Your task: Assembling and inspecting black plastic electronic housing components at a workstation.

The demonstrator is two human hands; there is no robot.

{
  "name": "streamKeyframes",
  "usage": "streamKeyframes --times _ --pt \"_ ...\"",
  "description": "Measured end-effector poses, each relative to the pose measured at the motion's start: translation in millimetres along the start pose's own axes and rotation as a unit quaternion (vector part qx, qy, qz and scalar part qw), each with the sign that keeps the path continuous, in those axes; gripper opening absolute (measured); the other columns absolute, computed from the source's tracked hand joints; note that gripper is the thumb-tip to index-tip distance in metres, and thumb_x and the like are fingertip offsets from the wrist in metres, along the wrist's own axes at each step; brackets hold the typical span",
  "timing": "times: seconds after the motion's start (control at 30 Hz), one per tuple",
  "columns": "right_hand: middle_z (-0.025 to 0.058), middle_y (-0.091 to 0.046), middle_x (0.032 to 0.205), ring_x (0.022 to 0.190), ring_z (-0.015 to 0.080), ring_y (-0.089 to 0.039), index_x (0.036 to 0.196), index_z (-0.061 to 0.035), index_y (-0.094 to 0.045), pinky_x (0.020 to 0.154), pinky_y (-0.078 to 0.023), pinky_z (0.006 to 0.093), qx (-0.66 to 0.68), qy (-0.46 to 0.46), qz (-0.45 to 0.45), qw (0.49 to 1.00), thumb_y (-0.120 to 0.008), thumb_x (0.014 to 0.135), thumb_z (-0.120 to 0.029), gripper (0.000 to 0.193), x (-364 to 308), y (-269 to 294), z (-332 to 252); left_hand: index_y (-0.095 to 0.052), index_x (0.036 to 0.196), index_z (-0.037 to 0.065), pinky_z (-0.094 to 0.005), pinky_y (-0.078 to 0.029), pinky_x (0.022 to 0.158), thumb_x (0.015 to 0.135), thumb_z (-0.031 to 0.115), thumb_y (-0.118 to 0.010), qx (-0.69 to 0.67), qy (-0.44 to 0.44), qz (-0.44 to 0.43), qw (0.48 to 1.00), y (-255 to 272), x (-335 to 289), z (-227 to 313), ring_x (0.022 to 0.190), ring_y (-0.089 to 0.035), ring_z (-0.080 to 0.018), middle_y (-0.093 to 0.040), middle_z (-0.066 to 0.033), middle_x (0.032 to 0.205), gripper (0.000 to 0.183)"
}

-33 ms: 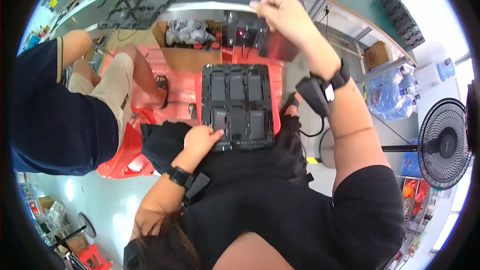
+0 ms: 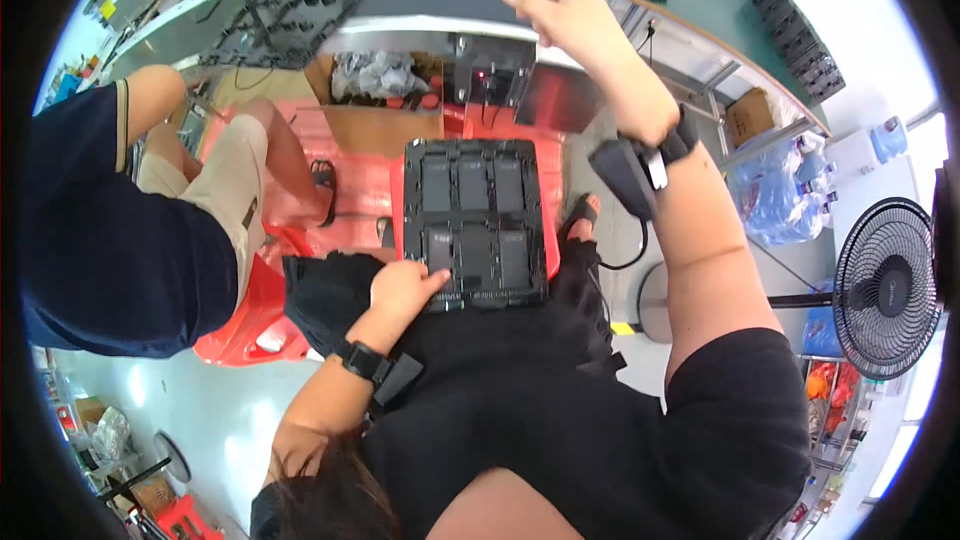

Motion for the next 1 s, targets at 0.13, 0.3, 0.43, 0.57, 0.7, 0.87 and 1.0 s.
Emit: streamKeyframes --times 0.13,0.3,0.43,0.57,0.7,0.87,1.0 --pt "0.0170 -0.062 0.079 0.075 0.0281 -0.062 0.083 0.0004 -0.063 0.068 -0.048 0.0380 -0.170 -0.058 0.060 0.982 -0.054 0.081 -0.036 0.038 86.5 13.5 31.7 -0.062 0.059 0.005 -0.0400 -0.047 0.055 0.069 0.053 -0.063 0.000 0.017 -0.006 1.000 -0.7 -4.8 -2.0 0.057 -0.059 -0.0301 -0.058 -0.0144 0.057 0.049" --pt "0.0214 -0.056 0.112 0.108 0.0335 -0.053 0.103 -0.0020 -0.062 0.091 -0.041 0.0410 -0.380 -0.151 0.020 0.912 -0.046 0.083 -0.039 0.045 143.5 -11.9 100.3 -0.057 0.057 0.006 -0.0407 -0.045 0.054 0.071 0.044 -0.065 -0.062 -0.008 0.023 0.998 1.2 -18.9 -6.3 0.058 -0.058 -0.0304 -0.056 -0.0127 0.057 0.042" --pt "0.0152 -0.061 0.106 0.098 0.0311 -0.058 0.099 -0.0089 -0.065 0.085 -0.044 0.0387 -0.425 -0.200 -0.024 0.882 -0.048 0.082 -0.044 0.043 185.8 44.3 209.4 -0.054 0.056 0.006 -0.0406 -0.042 0.051 0.071 0.040 -0.066 -0.067 -0.033 0.021 0.997 7.6 4.3 8.0 0.059 -0.055 -0.0301 -0.054 -0.0128 0.060 0.039" --pt "0.0123 -0.064 0.072 0.062 0.0220 -0.057 0.085 0.0019 -0.066 0.060 -0.045 0.0339 -0.260 -0.078 -0.057 0.961 -0.061 0.078 -0.030 0.033 135.6 50.0 129.4 -0.055 0.061 0.006 -0.0414 -0.045 0.055 0.073 0.038 -0.064 -0.064 -0.003 -0.039 0.997 18.4 -1.7 -0.2 0.063 -0.058 -0.0308 -0.057 -0.0118 0.063 0.036" --pt "-0.0053 -0.039 0.052 0.042 0.0067 -0.034 0.075 -0.0090 -0.057 0.038 -0.028 0.0240 0.118 -0.134 -0.058 0.982 -0.064 0.078 -0.039 0.030 46.2 37.4 74.1 -0.055 0.062 0.005 -0.0415 -0.045 0.055 0.073 0.036 -0.064 -0.051 -0.033 -0.074 0.995 17.2 2.9 2.6 0.063 -0.058 -0.0312 -0.057 -0.0117 0.063 0.035" --pt "-0.0027 -0.052 0.073 0.065 0.0098 -0.048 0.085 -0.0059 -0.063 0.054 -0.041 0.0269 0.066 -0.166 -0.253 0.951 -0.060 0.078 -0.043 0.038 -115.4 -35.7 59.2 -0.054 0.060 0.003 -0.0383 -0.042 0.052 0.073 0.032 -0.067 -0.028 -0.054 -0.044 0.997 12.9 -6.5 -5.6 0.059 -0.056 -0.0280 -0.055 -0.0118 0.059 0.034" --pt "0.0237 -0.059 0.076 0.074 0.0391 -0.057 0.075 0.0035 -0.059 0.069 -0.044 0.0432 0.053 -0.169 -0.244 0.953 -0.049 0.085 -0.040 0.045 -218.6 -126.9 109.9 -0.058 0.063 0.001 -0.0341 -0.041 0.050 0.079 0.035 -0.062 -0.169 0.003 0.032 0.985 48.5 25.9 6.5 0.048 -0.050 -0.0190 -0.051 -0.0128 0.053 0.038"
Point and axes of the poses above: each hand's wrist, its own x-axis towards the middle knuckle, its own y-axis out of the back of the hand, z = x × y, the point moved 4 cm from there along x, towards the middle knuckle
